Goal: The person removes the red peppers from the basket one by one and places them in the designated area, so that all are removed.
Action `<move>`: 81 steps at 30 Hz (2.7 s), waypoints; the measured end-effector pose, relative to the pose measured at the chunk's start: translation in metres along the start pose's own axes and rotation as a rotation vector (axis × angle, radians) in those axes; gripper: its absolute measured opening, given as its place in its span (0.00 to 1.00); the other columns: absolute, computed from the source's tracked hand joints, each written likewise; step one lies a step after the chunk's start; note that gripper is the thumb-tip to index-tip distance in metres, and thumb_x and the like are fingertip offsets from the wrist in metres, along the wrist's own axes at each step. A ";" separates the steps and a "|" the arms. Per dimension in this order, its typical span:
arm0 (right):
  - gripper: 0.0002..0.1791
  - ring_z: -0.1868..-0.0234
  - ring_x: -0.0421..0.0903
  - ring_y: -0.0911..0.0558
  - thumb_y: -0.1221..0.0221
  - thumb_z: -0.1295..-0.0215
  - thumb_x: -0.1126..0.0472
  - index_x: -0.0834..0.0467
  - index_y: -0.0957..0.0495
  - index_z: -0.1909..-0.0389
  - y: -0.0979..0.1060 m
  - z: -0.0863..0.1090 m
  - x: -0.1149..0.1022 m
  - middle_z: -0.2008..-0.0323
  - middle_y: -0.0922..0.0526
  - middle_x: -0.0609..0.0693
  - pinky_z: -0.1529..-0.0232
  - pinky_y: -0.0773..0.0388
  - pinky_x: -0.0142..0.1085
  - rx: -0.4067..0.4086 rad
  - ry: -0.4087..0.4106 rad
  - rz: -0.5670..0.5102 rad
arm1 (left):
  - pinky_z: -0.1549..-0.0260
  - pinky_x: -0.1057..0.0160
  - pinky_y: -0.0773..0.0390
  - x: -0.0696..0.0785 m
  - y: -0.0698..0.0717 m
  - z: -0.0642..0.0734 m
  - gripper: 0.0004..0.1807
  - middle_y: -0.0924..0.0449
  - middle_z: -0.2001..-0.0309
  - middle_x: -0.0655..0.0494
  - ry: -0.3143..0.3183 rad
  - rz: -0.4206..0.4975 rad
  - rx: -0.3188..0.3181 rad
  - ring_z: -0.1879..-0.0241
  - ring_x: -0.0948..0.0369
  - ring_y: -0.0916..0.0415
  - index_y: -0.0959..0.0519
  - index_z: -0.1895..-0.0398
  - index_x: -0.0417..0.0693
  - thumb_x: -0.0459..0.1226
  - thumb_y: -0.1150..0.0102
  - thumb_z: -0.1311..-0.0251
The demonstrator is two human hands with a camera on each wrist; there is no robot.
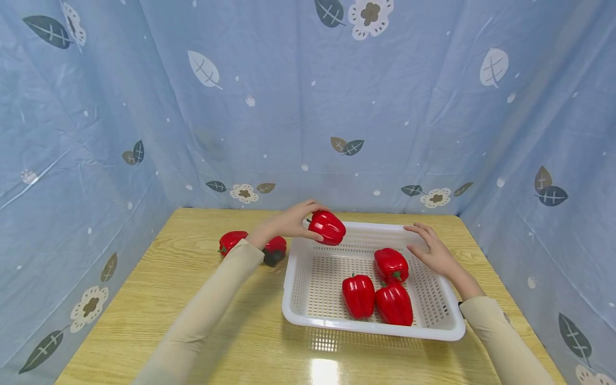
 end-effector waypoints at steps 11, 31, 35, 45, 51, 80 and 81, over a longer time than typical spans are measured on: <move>0.28 0.39 0.70 0.43 0.42 0.38 0.62 0.59 0.36 0.37 0.000 0.001 -0.002 0.36 0.45 0.68 0.52 0.44 0.73 -0.003 -0.013 0.009 | 0.51 0.60 0.24 -0.016 0.023 0.028 0.37 0.31 0.46 0.57 0.018 0.089 0.097 0.47 0.62 0.34 0.34 0.38 0.50 0.46 0.31 0.52; 0.28 0.38 0.70 0.44 0.42 0.39 0.64 0.59 0.36 0.37 -0.001 0.000 0.001 0.36 0.45 0.68 0.52 0.44 0.73 -0.001 -0.017 0.005 | 0.49 0.48 0.27 -0.061 0.043 0.077 0.41 0.35 0.41 0.58 0.152 0.123 0.207 0.43 0.59 0.37 0.36 0.36 0.56 0.49 0.30 0.55; 0.28 0.38 0.70 0.44 0.42 0.39 0.64 0.59 0.36 0.37 -0.001 0.001 0.001 0.36 0.45 0.68 0.52 0.44 0.73 -0.004 -0.019 0.003 | 0.48 0.46 0.28 -0.071 0.045 0.090 0.42 0.36 0.39 0.57 0.189 0.118 0.228 0.42 0.57 0.37 0.37 0.35 0.55 0.51 0.31 0.55; 0.29 0.39 0.70 0.43 0.42 0.39 0.63 0.61 0.37 0.37 0.000 0.000 0.001 0.36 0.46 0.69 0.52 0.44 0.73 -0.012 -0.034 -0.004 | 0.43 0.43 0.34 -0.103 0.051 0.124 0.44 0.40 0.34 0.55 0.281 0.135 0.286 0.38 0.54 0.41 0.39 0.33 0.59 0.56 0.33 0.55; 0.28 0.38 0.70 0.44 0.42 0.39 0.63 0.61 0.36 0.37 0.001 -0.002 0.001 0.35 0.46 0.69 0.52 0.45 0.73 -0.012 -0.036 -0.003 | 0.46 0.43 0.32 -0.122 0.056 0.147 0.43 0.39 0.37 0.55 0.306 0.173 0.335 0.39 0.53 0.40 0.40 0.33 0.65 0.55 0.32 0.54; 0.28 0.38 0.71 0.44 0.43 0.37 0.60 0.59 0.36 0.37 0.001 0.000 0.002 0.35 0.46 0.69 0.52 0.45 0.73 -0.013 -0.049 -0.001 | 0.55 0.45 0.27 -0.204 0.051 0.258 0.43 0.38 0.41 0.40 0.547 0.114 0.484 0.46 0.44 0.37 0.41 0.34 0.38 0.48 0.34 0.48; 0.28 0.38 0.71 0.44 0.43 0.37 0.61 0.60 0.36 0.37 0.001 0.000 0.002 0.35 0.46 0.69 0.52 0.45 0.73 -0.014 -0.049 -0.002 | 0.55 0.45 0.27 -0.204 0.050 0.261 0.43 0.38 0.41 0.39 0.551 0.111 0.481 0.47 0.44 0.36 0.41 0.34 0.38 0.48 0.34 0.48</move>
Point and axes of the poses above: each hand's wrist, its own z-axis away from the middle knuckle, its own y-axis out of the back of the hand, x = y × z, the point moved 5 cm from there along -z, towards the middle knuckle
